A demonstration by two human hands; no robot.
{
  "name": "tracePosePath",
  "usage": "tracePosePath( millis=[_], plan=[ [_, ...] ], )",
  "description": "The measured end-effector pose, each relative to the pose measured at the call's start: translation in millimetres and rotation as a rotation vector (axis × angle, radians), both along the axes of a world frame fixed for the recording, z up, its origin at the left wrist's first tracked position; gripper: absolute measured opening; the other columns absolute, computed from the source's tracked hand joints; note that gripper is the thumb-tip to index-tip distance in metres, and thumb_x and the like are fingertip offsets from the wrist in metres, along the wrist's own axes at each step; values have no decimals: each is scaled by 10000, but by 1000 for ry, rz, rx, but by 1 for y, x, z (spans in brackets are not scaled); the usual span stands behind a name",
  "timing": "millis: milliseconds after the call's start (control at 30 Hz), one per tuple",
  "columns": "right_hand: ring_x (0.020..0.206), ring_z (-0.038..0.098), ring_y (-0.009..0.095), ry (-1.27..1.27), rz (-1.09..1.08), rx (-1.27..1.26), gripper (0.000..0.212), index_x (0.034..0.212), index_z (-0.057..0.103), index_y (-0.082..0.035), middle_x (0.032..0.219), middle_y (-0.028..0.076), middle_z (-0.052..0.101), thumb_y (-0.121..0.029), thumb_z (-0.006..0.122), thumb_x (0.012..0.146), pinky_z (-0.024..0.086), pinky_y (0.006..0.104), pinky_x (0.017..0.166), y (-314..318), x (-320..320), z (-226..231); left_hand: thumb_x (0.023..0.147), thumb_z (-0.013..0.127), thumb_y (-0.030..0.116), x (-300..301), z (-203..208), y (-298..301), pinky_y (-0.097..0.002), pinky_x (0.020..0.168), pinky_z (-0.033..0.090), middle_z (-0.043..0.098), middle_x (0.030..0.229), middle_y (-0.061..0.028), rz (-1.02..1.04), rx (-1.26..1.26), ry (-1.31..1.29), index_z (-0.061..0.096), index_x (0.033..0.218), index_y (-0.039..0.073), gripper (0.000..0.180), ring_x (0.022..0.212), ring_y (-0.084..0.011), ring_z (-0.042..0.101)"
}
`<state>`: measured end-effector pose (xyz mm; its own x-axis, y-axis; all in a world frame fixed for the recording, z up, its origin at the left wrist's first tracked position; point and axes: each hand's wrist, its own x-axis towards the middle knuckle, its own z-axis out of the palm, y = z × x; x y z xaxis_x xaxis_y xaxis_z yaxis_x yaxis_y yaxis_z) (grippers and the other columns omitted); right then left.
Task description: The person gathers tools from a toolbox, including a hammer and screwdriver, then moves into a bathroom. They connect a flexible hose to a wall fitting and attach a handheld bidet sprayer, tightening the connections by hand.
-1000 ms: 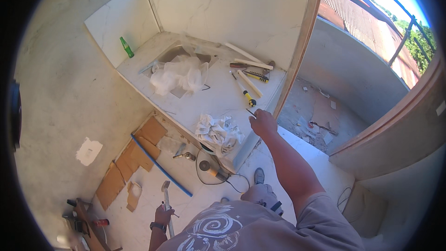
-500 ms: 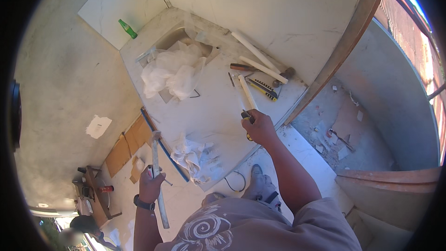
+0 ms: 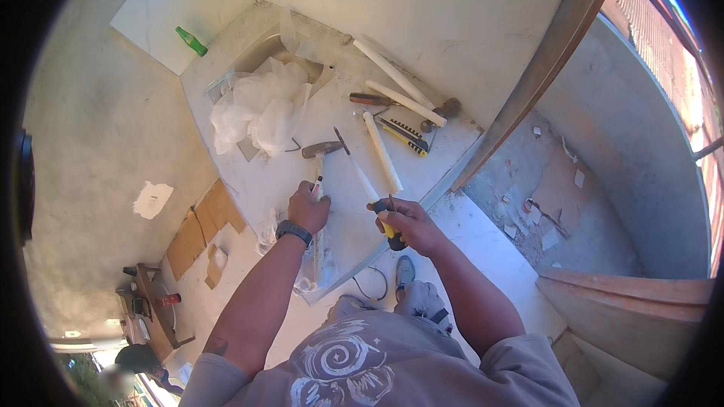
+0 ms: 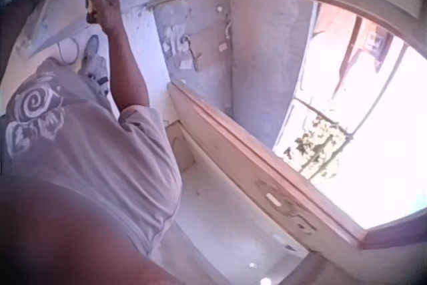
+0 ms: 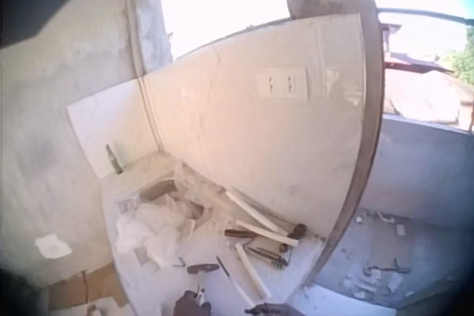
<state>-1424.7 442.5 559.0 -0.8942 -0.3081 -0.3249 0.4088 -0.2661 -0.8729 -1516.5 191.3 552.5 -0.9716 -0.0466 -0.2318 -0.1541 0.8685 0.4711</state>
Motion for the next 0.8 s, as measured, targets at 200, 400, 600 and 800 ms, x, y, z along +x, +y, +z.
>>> tracePosePath(
  millis=[200, 400, 600, 800],
  plan=[
    [781, 547, 84, 64, 55, 107, 377, 1242, 654, -19, 866, 11, 625, -265, 640, 956, 438, 260, 707, -20, 2, 11, 916, 719, 408, 29, 36, -8, -410, 823, 550, 700, 941, -155, -82, 204, 254, 588, 1303, 8, 571, 877, -283, 686],
    [738, 521, 57, 92, 221, 222, 316, 1070, 670, -38, 822, -24, 599, -341, 652, 983, 417, 238, 657, -73, 4, 37, 1039, 604, 372, 64, 78, -26, -228, 548, 387, 535, 656, 41, 23, 1193, -294, 689, 1115, 8, 382, 577, -38, 470],
    [643, 486, 60, 172, 260, 60, 320, 907, 639, -56, 729, -40, 557, -364, 636, 993, 404, 253, 582, -133, 12, 69, 1020, 638, 361, 88, 91, -59, -224, 549, 389, 572, 676, 28, 214, 1261, -66, 699, 992, 15, 352, 584, -44, 478],
    [573, 475, 64, 231, 278, 281, 310, 986, 668, -40, 762, 9, 610, -342, 601, 1021, 407, 262, 535, -174, 31, 93, 1017, 633, 272, 104, 100, -91, -237, 592, 447, 607, 755, -1, 260, 1276, 146, 666, 967, 43, 237, 644, -62, 543]
  ],
)
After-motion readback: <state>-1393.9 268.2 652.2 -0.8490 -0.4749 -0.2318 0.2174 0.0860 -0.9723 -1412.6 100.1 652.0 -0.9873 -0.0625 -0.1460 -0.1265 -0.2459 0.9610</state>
